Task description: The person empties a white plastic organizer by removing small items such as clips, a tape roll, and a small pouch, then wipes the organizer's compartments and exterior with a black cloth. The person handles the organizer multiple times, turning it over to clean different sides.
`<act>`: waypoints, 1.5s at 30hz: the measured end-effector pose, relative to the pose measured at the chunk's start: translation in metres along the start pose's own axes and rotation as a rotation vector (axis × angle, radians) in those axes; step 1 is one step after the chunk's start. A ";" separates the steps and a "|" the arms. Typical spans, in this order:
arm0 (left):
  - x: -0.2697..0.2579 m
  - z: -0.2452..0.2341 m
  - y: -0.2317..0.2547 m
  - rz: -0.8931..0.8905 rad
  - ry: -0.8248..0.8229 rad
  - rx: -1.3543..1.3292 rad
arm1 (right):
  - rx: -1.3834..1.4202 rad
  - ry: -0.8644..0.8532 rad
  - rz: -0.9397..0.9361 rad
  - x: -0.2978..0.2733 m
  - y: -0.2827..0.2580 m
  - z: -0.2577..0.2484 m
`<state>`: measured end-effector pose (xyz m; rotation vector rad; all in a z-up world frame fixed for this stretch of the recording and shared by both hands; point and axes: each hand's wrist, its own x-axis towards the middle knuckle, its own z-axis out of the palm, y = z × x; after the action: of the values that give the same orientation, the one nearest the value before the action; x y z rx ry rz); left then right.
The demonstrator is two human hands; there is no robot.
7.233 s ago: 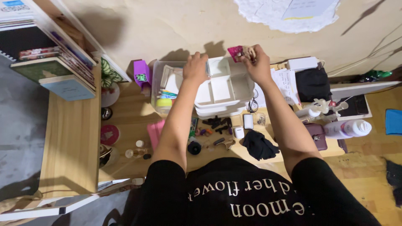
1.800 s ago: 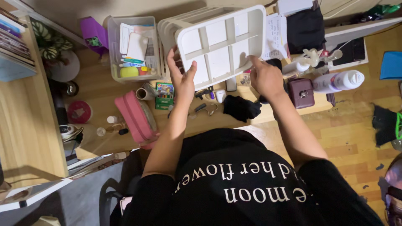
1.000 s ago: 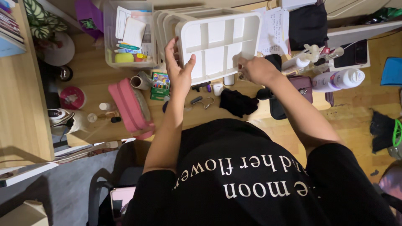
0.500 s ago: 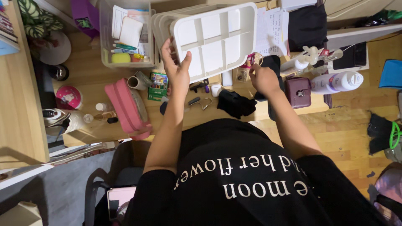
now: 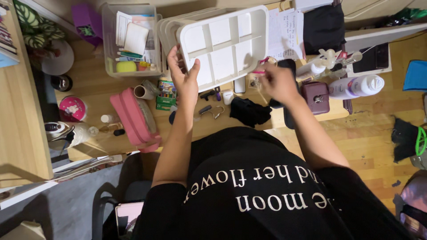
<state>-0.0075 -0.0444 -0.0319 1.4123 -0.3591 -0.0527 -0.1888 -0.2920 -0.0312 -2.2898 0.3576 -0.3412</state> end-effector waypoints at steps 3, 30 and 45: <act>0.001 0.002 0.003 -0.007 -0.005 -0.009 | -0.205 -0.185 -0.062 0.019 -0.021 0.009; 0.003 -0.004 -0.002 0.019 -0.027 0.055 | -0.108 -0.467 -0.117 0.048 -0.020 0.010; 0.007 -0.003 -0.014 -0.021 0.039 -0.118 | -0.173 -0.217 0.248 0.022 0.116 0.049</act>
<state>0.0022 -0.0455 -0.0444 1.2988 -0.3042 -0.0631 -0.1685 -0.3434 -0.1467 -2.3866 0.5705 0.0664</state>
